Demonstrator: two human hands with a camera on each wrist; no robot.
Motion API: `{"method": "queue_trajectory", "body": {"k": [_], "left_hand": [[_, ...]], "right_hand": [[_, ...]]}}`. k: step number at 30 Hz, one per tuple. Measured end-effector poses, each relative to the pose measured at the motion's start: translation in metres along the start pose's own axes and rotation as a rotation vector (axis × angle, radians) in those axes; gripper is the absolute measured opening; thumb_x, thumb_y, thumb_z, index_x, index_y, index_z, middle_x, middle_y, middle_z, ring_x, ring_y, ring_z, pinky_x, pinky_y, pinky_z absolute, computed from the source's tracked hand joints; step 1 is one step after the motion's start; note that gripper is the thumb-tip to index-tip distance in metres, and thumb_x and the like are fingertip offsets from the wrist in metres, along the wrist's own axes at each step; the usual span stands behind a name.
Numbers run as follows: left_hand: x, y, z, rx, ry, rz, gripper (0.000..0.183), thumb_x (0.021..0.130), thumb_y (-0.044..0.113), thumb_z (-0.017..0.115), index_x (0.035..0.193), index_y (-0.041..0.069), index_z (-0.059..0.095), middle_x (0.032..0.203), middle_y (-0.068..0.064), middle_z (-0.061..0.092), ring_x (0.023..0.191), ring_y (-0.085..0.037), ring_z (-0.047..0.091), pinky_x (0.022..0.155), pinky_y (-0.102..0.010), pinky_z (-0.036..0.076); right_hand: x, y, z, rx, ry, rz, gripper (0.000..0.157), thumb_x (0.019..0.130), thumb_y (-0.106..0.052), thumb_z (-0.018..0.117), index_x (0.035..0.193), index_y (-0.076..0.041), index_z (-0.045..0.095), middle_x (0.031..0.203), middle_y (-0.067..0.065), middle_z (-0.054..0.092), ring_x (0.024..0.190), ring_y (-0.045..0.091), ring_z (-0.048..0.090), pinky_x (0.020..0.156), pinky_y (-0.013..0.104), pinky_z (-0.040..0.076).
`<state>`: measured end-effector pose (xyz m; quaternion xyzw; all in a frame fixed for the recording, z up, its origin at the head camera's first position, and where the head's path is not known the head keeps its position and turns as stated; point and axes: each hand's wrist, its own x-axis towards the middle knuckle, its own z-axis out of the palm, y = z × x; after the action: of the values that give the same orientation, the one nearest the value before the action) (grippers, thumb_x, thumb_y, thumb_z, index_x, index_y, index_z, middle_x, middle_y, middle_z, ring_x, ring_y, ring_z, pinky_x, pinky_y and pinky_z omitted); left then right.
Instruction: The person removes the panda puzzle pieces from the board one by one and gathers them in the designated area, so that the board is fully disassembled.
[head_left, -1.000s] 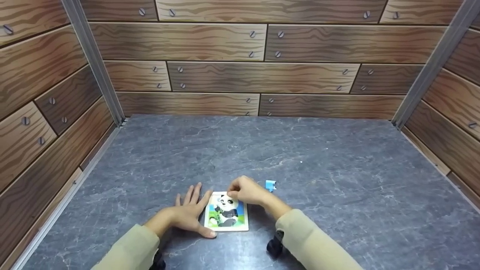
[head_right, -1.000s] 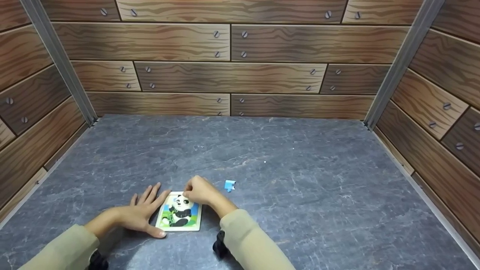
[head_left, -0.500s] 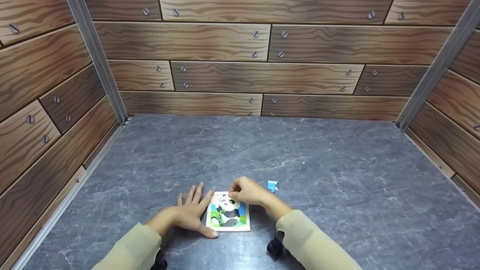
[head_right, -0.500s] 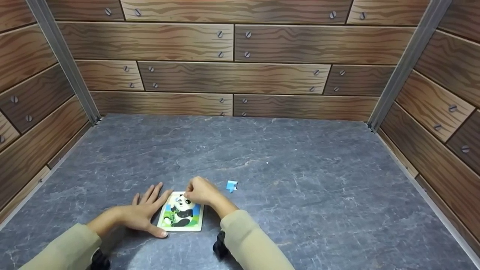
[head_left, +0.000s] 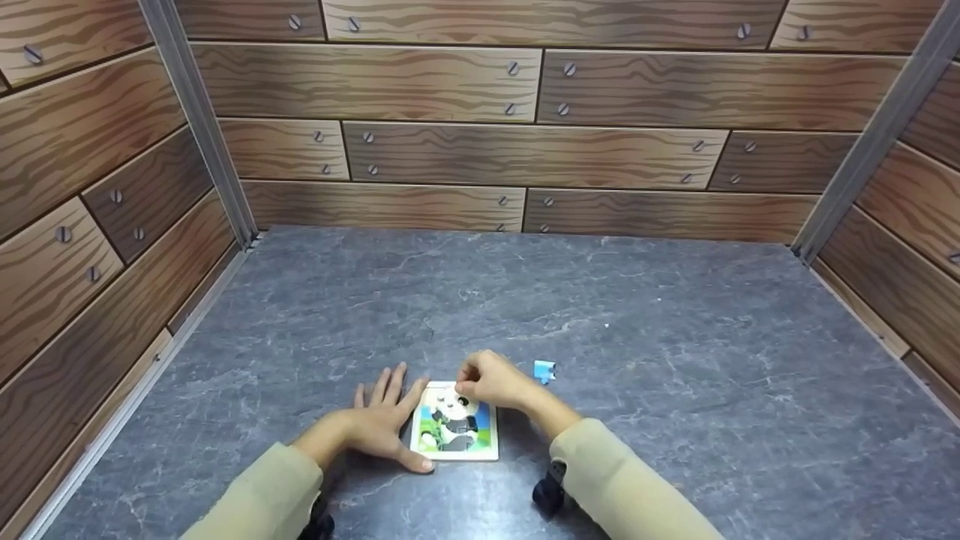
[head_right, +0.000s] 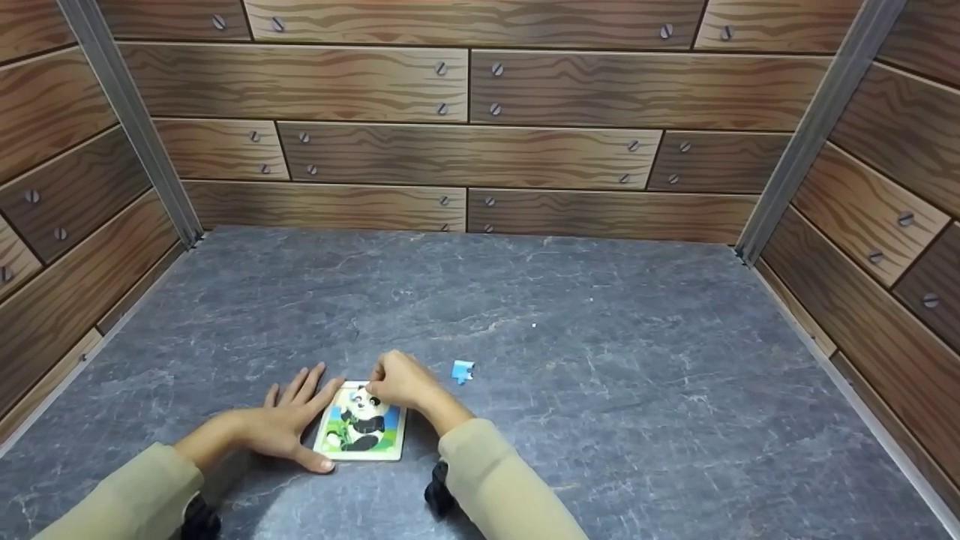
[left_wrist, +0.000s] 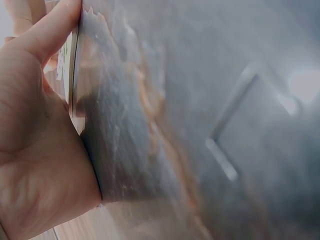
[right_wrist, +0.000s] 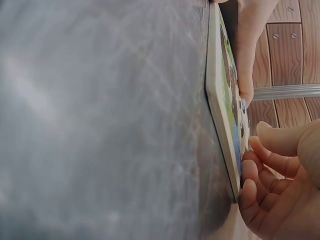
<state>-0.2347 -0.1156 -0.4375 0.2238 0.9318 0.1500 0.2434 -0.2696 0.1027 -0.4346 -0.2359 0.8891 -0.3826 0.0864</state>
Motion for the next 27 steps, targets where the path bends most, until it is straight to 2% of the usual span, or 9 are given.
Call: {"method": "queue_trajectory", "body": {"k": [8,14,16,27], "left_hand": [[0.0028,-0.0026,-0.0001,-0.002,-0.012,-0.008,0.120,0.065,0.071,0.066,0.151,0.020,-0.001,0.151,-0.018,-0.019,0.136,-0.036,-0.018,0.102,-0.063,-0.007],[0.0052,-0.0009,0.0004,-0.011,-0.013,-0.007,0.121,0.065,0.072,0.066,0.151,0.019,-0.001,0.151,-0.018,-0.019,0.136,-0.036,-0.019,0.102,-0.063,-0.007],[0.0056,0.0003,0.0007,-0.015,-0.016,-0.008,0.121,0.065,0.071,0.066,0.151,0.018,-0.001,0.151,-0.018,-0.019,0.136,-0.035,-0.019,0.102,-0.063,-0.008],[0.0018,0.0000,-0.0014,0.008,-0.034,-0.011,0.121,0.066,0.071,0.065,0.151,0.016,-0.002,0.151,-0.020,-0.019,0.136,-0.037,-0.019,0.101,-0.065,-0.006]], "right_hand": [[0.0023,-0.0002,0.0023,0.006,0.008,0.015,0.006,0.082,-0.003,0.064,0.076,-0.002,0.063,0.066,-0.002,0.054,0.059,0.010,0.048,0.054,0.023,0.042],[0.0032,0.0013,0.0009,0.029,0.009,0.022,0.000,0.081,-0.001,0.064,0.081,-0.001,0.064,0.069,-0.001,0.057,0.061,0.010,0.051,0.056,0.024,0.044],[0.0035,0.0024,0.0007,0.016,0.006,0.020,0.003,0.080,0.000,0.064,0.083,-0.001,0.065,0.070,-0.001,0.058,0.062,0.010,0.051,0.057,0.024,0.045],[0.0044,-0.0027,0.0019,-0.001,-0.003,-0.002,0.002,0.079,0.000,0.063,0.080,0.001,0.065,0.067,-0.002,0.056,0.060,0.009,0.049,0.055,0.023,0.043]]}}
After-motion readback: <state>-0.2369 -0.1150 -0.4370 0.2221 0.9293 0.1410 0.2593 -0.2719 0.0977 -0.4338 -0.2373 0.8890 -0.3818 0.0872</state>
